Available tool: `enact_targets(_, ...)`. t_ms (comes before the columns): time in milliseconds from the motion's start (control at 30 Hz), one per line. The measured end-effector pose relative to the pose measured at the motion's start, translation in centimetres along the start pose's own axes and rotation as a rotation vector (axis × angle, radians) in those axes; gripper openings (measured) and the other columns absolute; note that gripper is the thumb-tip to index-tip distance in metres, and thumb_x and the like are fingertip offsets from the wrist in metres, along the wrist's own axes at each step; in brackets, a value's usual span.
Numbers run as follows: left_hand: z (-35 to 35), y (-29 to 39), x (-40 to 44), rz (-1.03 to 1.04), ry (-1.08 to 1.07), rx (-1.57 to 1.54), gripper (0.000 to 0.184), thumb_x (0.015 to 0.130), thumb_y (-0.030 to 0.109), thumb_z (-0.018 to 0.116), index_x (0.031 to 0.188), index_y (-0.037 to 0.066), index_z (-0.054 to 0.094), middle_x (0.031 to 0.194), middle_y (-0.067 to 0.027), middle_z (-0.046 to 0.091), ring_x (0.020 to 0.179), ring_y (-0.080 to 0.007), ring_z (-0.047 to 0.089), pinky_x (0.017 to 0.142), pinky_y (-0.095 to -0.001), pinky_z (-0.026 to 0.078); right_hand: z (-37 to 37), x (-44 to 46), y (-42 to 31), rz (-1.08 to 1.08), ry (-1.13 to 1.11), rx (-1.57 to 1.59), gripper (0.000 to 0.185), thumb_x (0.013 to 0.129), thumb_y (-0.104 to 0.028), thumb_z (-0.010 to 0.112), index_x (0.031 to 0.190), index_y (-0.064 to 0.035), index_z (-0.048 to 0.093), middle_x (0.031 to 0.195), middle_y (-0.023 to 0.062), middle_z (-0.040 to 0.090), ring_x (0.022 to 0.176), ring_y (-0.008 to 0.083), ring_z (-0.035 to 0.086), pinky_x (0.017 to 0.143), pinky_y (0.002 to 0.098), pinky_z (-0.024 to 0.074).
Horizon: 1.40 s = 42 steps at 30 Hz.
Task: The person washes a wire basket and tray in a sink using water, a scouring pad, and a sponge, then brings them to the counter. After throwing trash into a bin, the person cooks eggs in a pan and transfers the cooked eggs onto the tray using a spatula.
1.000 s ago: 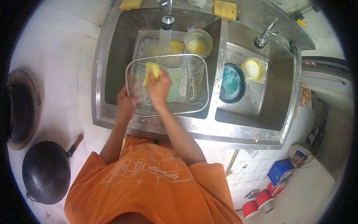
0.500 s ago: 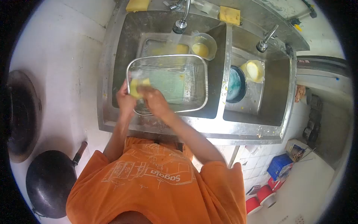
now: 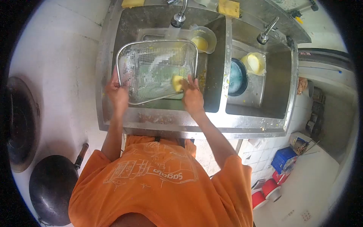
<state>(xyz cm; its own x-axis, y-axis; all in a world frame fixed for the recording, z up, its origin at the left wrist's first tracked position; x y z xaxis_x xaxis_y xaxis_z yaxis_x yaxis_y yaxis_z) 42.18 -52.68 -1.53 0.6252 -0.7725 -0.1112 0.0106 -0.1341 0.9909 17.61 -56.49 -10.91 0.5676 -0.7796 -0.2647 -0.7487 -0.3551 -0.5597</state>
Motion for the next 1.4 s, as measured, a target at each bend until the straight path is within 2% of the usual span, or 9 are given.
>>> enact_targets(200,2.5,-1.2,-0.9,0.237,-0.045,0.025,0.062,0.079,-0.022,0.053,0.136,0.005,0.052,0.119,-0.0045,0.064,0.101,-0.0104,0.059,0.087,-0.0228,0.046,-0.8,-1.4,-10.5,-0.454,0.135,0.532,0.046,0.082,0.002,0.052,0.127,-0.0025,0.053,0.134,0.0178,0.053,0.127,0.0340,0.049,0.110,0.0458,0.0384)
enact_targets(367,1.0,-1.7,-0.5,0.053,-0.004,-0.059,0.061,0.079,-0.022,0.053,0.134,0.005,0.054,0.118,-0.0043,0.064,0.100,-0.0101,0.059,0.087,-0.0223,0.046,-3.4,-0.4,-1.9,-0.274,0.136,-0.069,0.039,0.076,0.008,0.054,0.113,-0.0020,0.060,0.122,0.0154,0.062,0.126,0.0315,0.050,0.113,0.0438,0.0353)
enact_targets(467,2.1,-2.3,-0.9,0.115,0.055,-0.031,0.063,0.078,-0.023,0.053,0.135,0.006,0.054,0.116,-0.0033,0.065,0.100,-0.0090,0.059,0.086,-0.0219,0.047,-0.3,-0.6,-6.9,0.437,-0.206,0.205,0.038,0.077,0.008,0.055,0.112,-0.0024,0.061,0.108,0.0151,0.067,0.117,0.0311,0.057,0.105,0.0436,0.0445)
enact_targets(567,2.0,-1.8,-0.6,0.183,-0.003,0.020,0.066,0.076,-0.024,0.052,0.135,0.006,0.054,0.117,-0.0033,0.065,0.099,-0.0080,0.060,0.085,-0.0213,0.047,-0.5,-1.7,-9.5,-0.415,0.390,0.504,0.034,0.080,0.003,0.055,0.113,-0.0020,0.061,0.100,0.0152,0.067,0.104,0.0310,0.064,0.089,0.0434,0.0545)
enact_targets(633,0.3,-2.8,-0.6,-0.104,0.007,0.011,0.068,0.075,-0.025,0.050,0.136,0.005,0.052,0.119,-0.0055,0.065,0.102,-0.0095,0.060,0.087,-0.0225,0.047,0.1,-0.9,-1.0,-0.150,-0.088,0.024,0.035,0.081,-0.001,0.056,0.115,-0.0025,0.061,0.103,0.0167,0.067,0.096,0.0306,0.066,0.080,0.0420,0.0573)
enact_targets(800,1.8,-2.9,-2.9,-0.108,0.030,0.046,0.068,0.075,-0.024,0.049,0.137,0.002,0.049,0.122,-0.0085,0.064,0.106,-0.0125,0.058,0.087,-0.0238,0.046,-6.2,3.6,-0.8,0.503,0.496,0.535,0.016,0.086,-0.008,0.057,0.091,-0.0005,0.069,0.086,0.0163,0.071,0.078,0.0232,0.069,0.068,0.0364,0.0529)
enact_targets(1100,1.3,-3.1,-1.9,0.029,-0.032,-0.014,0.062,0.078,-0.023,0.044,0.134,0.001,0.053,0.117,-0.0034,0.064,0.099,-0.0075,0.058,0.087,-0.0207,0.044,0.1,3.4,-7.7,0.083,0.181,0.936,0.024,0.096,-0.016,0.052,0.105,0.0018,0.067,0.081,0.0060,0.067,0.068,0.0089,0.054,0.063,0.0299,0.0450)
enact_targets(1267,1.2,-3.6,-2.3,-0.022,0.002,-0.017,0.062,0.078,-0.024,0.045,0.135,0.001,0.052,0.117,-0.0026,0.064,0.098,-0.0082,0.059,0.089,-0.0219,0.045,-5.8,2.8,-4.8,0.535,1.010,0.921,0.026,0.099,-0.017,0.050,0.105,0.0023,0.066,0.083,0.0031,0.068,0.070,0.0102,0.056,0.066,0.0283,0.0471)
enact_targets(1400,3.5,-3.6,-2.9,0.006,-0.059,-0.108,0.068,0.073,-0.026,0.037,0.135,-0.002,0.051,0.122,-0.0076,0.061,0.105,-0.0117,0.058,0.093,-0.0240,0.043,-0.3,5.3,-10.6,0.079,0.737,0.704,0.021,0.094,-0.010,0.053,0.108,-0.0037,0.066,0.080,0.0140,0.068,0.068,0.0221,0.061,0.066,0.0349,0.0482)
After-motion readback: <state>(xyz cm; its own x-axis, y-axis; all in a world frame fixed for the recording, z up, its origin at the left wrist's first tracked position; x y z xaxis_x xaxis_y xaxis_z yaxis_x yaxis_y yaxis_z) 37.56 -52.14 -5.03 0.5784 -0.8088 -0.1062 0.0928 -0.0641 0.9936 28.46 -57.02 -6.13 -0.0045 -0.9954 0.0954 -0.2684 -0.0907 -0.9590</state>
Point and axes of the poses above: each hand's wrist, its own x-axis towards the middle knuckle, its own z-axis out of the palm, y = z × x, the point moved 4 cm from there along x, towards the middle knuckle
